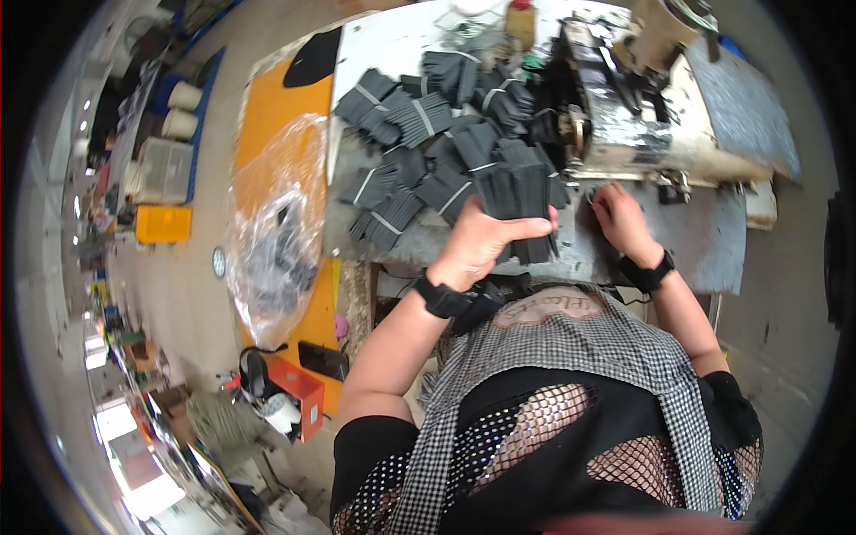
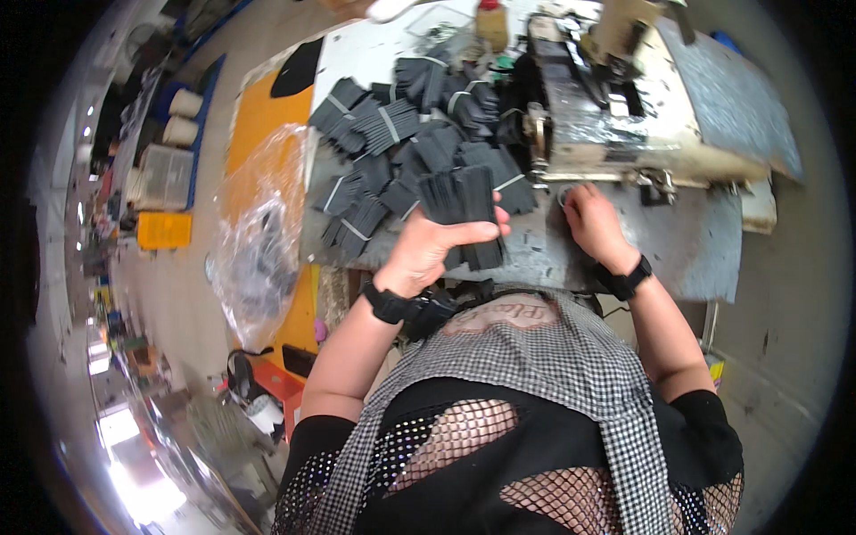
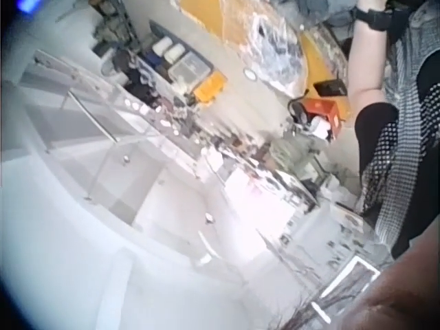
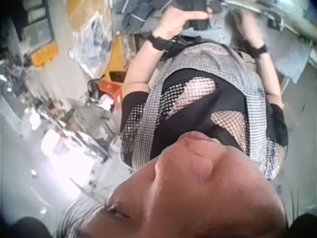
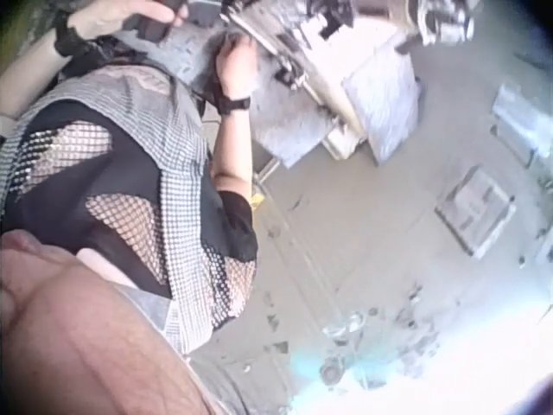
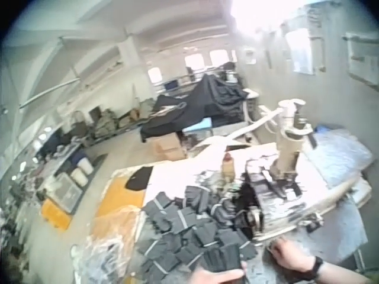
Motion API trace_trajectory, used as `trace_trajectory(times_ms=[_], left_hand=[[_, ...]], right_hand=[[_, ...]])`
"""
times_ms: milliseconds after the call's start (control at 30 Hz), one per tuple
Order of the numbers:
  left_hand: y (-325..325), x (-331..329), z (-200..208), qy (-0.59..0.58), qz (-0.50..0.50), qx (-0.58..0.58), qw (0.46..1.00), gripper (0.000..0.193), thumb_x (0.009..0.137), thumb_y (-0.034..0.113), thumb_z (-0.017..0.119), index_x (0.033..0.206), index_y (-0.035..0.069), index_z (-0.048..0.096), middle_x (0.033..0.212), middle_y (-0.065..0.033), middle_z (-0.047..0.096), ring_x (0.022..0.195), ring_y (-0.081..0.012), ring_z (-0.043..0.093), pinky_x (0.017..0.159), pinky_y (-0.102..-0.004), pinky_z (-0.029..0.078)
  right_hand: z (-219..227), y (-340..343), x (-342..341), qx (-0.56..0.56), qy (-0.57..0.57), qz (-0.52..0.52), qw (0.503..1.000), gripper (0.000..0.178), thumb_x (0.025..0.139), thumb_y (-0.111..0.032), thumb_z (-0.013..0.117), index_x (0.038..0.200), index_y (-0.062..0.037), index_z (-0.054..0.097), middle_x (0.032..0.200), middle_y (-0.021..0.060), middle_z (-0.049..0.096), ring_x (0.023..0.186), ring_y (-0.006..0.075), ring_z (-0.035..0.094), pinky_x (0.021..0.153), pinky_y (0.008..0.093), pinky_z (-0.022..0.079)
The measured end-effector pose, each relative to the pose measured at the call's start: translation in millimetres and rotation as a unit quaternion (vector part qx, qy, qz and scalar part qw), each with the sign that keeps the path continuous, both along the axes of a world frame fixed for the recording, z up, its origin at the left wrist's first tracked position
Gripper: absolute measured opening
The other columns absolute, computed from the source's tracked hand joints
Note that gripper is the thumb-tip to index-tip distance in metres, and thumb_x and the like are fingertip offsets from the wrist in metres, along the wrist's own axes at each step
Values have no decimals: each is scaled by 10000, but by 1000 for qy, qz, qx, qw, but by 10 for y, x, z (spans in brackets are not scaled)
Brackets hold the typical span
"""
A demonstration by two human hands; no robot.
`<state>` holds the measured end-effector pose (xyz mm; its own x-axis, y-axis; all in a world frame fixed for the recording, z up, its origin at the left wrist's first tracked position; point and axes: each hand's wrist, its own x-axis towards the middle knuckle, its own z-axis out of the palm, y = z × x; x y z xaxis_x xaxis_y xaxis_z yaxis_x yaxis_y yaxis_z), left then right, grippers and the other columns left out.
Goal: Assembling black rubber shoe components using a specialized industrial press or assembly machine.
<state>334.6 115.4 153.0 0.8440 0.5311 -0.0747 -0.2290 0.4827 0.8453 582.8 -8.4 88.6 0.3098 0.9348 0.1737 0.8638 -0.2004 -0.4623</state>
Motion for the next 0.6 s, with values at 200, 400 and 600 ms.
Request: trace_trajectory(times_ms=[200, 400, 600], left_hand=[[-54, -221, -145, -4, 18, -1, 1000, 359, 724, 0, 751, 1051, -14, 603, 908, -109, 682, 815, -189, 678, 779, -312, 544], [-2, -246, -67, -38, 19, 28, 999, 449, 715, 29, 752, 1134, 21, 591, 953, -59, 665, 853, -161, 649, 774, -295, 537], [-27, -330, -7, -11, 15, 4, 1000, 430, 719, -12, 732, 1123, 16, 590, 967, -64, 662, 847, -166, 651, 763, -302, 538]], right_hand=[[741, 157, -664, 5, 555, 63, 829, 31, 918, -51, 543, 929, -23, 541, 846, 27, 608, 765, 108, 577, 703, 246, 460], [1168, 376, -982, -3, 636, 97, 766, 337, 889, -37, 541, 1218, 25, 506, 1046, 68, 611, 754, 108, 575, 715, 229, 461], [1243, 443, -1114, -56, 606, 140, 781, 499, 859, -84, 628, 1323, -19, 456, 879, -14, 540, 669, 42, 477, 592, 175, 396]])
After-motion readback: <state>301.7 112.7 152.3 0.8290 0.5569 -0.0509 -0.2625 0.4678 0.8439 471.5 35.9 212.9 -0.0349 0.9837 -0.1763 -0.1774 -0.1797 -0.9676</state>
